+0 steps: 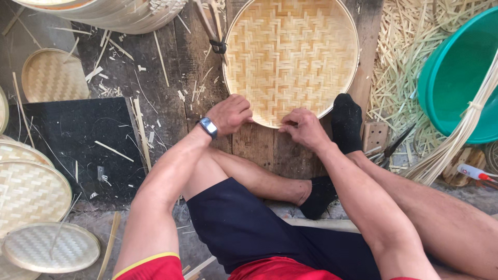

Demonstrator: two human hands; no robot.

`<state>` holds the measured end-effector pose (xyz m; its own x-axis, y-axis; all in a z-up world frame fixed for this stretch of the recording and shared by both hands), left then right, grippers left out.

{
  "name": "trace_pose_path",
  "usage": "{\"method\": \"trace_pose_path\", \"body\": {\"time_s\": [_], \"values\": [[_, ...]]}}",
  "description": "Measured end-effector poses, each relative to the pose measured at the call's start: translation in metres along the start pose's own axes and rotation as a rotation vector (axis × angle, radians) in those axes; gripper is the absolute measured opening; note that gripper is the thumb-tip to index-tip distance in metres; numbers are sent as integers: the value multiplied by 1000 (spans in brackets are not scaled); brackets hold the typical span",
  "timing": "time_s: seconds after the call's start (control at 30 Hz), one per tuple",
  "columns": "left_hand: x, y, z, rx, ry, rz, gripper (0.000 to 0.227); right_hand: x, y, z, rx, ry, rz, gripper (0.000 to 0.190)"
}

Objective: The person is assembling a circular bamboo frame onto a woven base and securing it with bamboo strips using a small hand tool.

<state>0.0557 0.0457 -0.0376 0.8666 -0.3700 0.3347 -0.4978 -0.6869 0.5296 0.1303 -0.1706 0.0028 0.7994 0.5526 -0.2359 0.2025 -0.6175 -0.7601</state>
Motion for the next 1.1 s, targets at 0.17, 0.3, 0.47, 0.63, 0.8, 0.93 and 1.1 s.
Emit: {"method": "trace_pose_path", "body": {"time_s": [0.17,0.3,0.47,0.63,0.8,0.93,1.1], "values": [[6,7,17,54,-92,11,10,-9,-30,22,-10,165,-327,27],[13,16,9,-19,47,45,15,-10,-29,41,-154,260,-487,13],[19,8,13,-37,-114,-160,15,-3,-19,46,-177,245,-435,10],[22,2,21,-119,-189,-299,14,0,-19,40,-80,210,-385,10],[19,-10,26,-147,-229,-395,23,6,-9,41,14,78,-300,9],[17,-16,30,-193,-277,-463,18,5,-6,42,-1,72,-248,10],[21,-20,28,-199,-314,-452,18,2,-11,34,-71,88,-185,14]]}}
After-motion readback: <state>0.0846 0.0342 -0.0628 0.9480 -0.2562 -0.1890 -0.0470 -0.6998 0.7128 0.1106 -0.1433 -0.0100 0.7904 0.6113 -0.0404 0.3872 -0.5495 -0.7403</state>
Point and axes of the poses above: each hand's wrist, its own x-axis towards the middle knuckle, its own z-axis out of the palm, y = z × x, the point moved 5 cm from there along x, towards the middle knuckle, and after that the axes turned 12 degrees about y, right-handed, at the moved point
